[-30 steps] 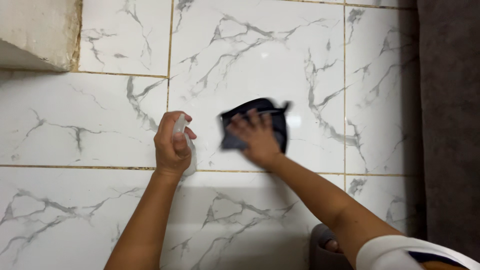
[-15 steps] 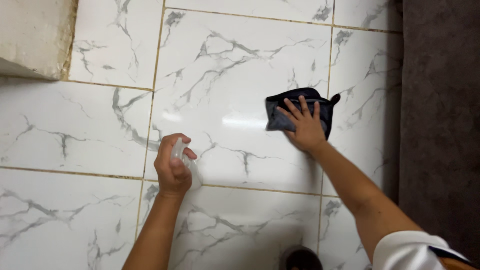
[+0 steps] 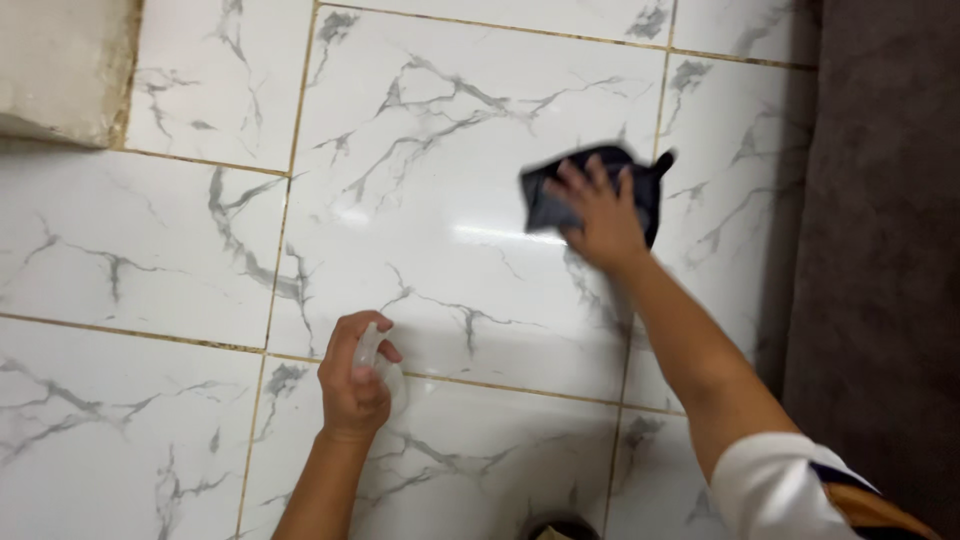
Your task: The person cleans a tiled floor by spraying a liquid cleaner from a bottle and wiping the surface with a dark cloth. They systematically move across the floor, spraying and wiping sections of the white marble-patterned tiles.
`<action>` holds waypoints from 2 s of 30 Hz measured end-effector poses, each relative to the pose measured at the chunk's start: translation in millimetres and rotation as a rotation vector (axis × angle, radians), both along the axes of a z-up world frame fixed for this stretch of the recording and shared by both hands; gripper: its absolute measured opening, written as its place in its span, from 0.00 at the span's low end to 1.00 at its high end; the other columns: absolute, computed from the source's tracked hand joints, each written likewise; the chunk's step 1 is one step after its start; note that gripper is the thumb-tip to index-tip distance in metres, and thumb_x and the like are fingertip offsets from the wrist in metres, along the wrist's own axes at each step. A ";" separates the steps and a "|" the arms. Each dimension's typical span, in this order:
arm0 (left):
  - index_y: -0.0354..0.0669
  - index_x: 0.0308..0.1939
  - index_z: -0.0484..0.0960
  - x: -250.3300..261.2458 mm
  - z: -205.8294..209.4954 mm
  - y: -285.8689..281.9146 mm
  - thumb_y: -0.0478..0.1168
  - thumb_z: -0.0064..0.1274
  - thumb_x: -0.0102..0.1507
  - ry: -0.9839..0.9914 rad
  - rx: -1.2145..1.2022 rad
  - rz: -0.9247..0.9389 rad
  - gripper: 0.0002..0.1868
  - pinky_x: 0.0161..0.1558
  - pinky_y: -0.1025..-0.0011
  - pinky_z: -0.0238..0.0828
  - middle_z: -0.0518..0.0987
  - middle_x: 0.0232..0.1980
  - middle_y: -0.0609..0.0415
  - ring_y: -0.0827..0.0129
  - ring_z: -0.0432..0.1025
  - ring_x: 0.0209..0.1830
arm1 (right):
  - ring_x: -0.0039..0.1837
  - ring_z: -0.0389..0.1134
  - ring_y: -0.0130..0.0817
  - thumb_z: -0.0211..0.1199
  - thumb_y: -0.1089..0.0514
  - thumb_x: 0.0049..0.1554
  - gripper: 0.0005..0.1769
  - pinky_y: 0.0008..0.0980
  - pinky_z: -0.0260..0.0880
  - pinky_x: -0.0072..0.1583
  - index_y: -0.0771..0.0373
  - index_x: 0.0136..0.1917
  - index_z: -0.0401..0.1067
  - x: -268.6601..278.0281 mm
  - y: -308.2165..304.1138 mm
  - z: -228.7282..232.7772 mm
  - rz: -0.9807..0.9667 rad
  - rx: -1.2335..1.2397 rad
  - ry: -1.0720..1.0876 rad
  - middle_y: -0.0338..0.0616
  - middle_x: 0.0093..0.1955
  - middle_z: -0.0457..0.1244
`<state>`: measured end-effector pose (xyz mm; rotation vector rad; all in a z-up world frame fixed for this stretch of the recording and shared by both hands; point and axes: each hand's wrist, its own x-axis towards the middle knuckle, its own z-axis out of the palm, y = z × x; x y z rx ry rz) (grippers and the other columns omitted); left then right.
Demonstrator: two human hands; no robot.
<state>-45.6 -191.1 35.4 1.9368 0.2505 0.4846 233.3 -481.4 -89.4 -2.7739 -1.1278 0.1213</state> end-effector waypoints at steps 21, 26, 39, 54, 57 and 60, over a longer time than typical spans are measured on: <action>0.32 0.52 0.74 41.4 -22.8 7.5 0.71 0.26 0.73 -0.014 -0.092 0.017 0.42 0.34 0.72 0.72 0.75 0.49 0.48 0.68 0.74 0.30 | 0.85 0.34 0.59 0.65 0.47 0.54 0.42 0.77 0.28 0.75 0.40 0.80 0.57 19.4 33.7 -1.1 -0.067 0.145 0.029 0.39 0.86 0.43; 0.34 0.51 0.76 60.5 -28.6 32.2 0.73 0.25 0.72 -0.012 -0.082 0.069 0.44 0.34 0.72 0.69 0.76 0.46 0.49 0.69 0.74 0.29 | 0.84 0.36 0.61 0.64 0.49 0.54 0.42 0.76 0.29 0.75 0.43 0.80 0.58 11.0 62.5 -2.0 -0.124 0.148 0.017 0.42 0.85 0.45; 0.30 0.54 0.75 106.0 -39.5 94.4 0.67 0.30 0.74 -0.062 -0.070 0.079 0.39 0.32 0.71 0.70 0.78 0.46 0.47 0.71 0.72 0.27 | 0.78 0.52 0.56 0.59 0.51 0.57 0.36 0.72 0.36 0.76 0.41 0.79 0.62 37.3 95.0 -8.5 0.018 0.023 -0.066 0.37 0.83 0.53; 0.33 0.50 0.76 103.7 -33.9 121.3 0.71 0.28 0.72 -0.101 -0.113 0.127 0.41 0.32 0.72 0.70 0.78 0.46 0.49 0.71 0.73 0.27 | 0.82 0.39 0.57 0.68 0.48 0.44 0.46 0.78 0.41 0.72 0.37 0.75 0.59 -96.3 149.0 7.4 0.627 -0.183 0.150 0.37 0.83 0.44; 0.30 0.53 0.75 89.8 -36.1 128.8 0.72 0.30 0.72 -0.089 -0.114 0.111 0.43 0.32 0.72 0.70 0.76 0.47 0.47 0.69 0.71 0.28 | 0.85 0.40 0.53 0.67 0.47 0.59 0.37 0.73 0.44 0.72 0.36 0.79 0.60 -28.9 163.0 -14.0 0.433 -0.076 -0.282 0.33 0.86 0.46; 0.31 0.52 0.75 86.7 -24.0 142.3 0.73 0.28 0.71 -0.022 -0.084 0.122 0.44 0.32 0.72 0.69 0.77 0.46 0.49 0.70 0.72 0.27 | 0.84 0.39 0.58 0.64 0.49 0.55 0.39 0.76 0.36 0.74 0.44 0.79 0.61 39.6 181.2 -10.8 0.107 0.165 0.010 0.40 0.84 0.45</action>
